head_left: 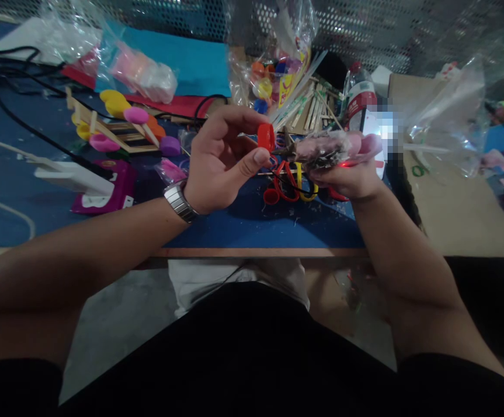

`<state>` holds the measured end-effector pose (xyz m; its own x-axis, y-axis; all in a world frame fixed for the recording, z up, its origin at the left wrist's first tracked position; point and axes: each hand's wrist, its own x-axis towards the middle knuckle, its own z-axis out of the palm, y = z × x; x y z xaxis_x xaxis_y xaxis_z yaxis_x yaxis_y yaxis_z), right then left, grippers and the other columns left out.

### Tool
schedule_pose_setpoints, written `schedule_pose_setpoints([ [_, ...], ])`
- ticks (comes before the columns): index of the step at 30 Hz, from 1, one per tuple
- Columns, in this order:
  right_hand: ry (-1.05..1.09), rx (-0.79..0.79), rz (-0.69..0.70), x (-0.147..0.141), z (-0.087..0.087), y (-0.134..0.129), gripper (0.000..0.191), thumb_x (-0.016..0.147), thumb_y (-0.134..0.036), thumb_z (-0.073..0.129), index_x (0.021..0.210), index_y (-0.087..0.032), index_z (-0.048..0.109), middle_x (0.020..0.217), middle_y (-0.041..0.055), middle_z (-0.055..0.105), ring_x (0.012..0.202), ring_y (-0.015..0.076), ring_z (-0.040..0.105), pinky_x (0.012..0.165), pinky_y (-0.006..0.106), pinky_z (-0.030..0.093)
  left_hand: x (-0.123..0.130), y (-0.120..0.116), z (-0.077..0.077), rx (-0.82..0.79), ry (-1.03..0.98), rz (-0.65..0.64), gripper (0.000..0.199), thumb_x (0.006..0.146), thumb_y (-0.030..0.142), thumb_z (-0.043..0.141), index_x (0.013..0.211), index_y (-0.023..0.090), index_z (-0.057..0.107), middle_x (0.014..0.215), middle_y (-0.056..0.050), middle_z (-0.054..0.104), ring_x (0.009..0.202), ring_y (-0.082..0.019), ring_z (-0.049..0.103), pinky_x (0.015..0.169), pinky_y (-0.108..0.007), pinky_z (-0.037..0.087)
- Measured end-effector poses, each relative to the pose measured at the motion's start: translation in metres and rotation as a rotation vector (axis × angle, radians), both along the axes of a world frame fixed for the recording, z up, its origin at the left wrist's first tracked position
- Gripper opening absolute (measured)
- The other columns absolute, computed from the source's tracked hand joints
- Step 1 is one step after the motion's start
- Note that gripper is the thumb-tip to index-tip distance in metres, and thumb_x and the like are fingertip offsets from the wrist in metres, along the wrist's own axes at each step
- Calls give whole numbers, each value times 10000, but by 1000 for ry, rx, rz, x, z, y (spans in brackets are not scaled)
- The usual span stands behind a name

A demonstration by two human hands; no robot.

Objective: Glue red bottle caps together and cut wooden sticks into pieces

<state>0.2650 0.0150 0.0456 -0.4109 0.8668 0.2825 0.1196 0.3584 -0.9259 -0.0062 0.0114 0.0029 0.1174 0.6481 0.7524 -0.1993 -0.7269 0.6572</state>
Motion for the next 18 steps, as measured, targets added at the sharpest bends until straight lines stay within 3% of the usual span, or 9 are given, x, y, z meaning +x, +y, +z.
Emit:
schedule_pose_setpoints([
  [6,-29,-3,-2,2,-1,1,383,619,-588,1039,827,-316,867,982,7,851,1020,275,819,967,414,713,-1,-2,0,-3,9,5,477,952,575,904,1325,331,735,1168,-45,778,891,-161,784,722,-302,734],
  [11,-40,-3,-2,0,2,-1,363,615,-540,1039,823,-305,857,968,8,838,1071,278,819,985,396,704,0,-1,0,-63,37,47,592,927,712,871,1303,284,712,1132,-38,734,1013,-215,829,866,-387,752],
  [18,-4,-28,-4,1,1,-3,315,642,-494,1027,843,-304,874,999,24,841,995,263,802,935,401,703,1,0,-1,-80,6,46,577,906,702,893,1279,298,716,1152,-60,770,982,-222,821,800,-375,759],
])
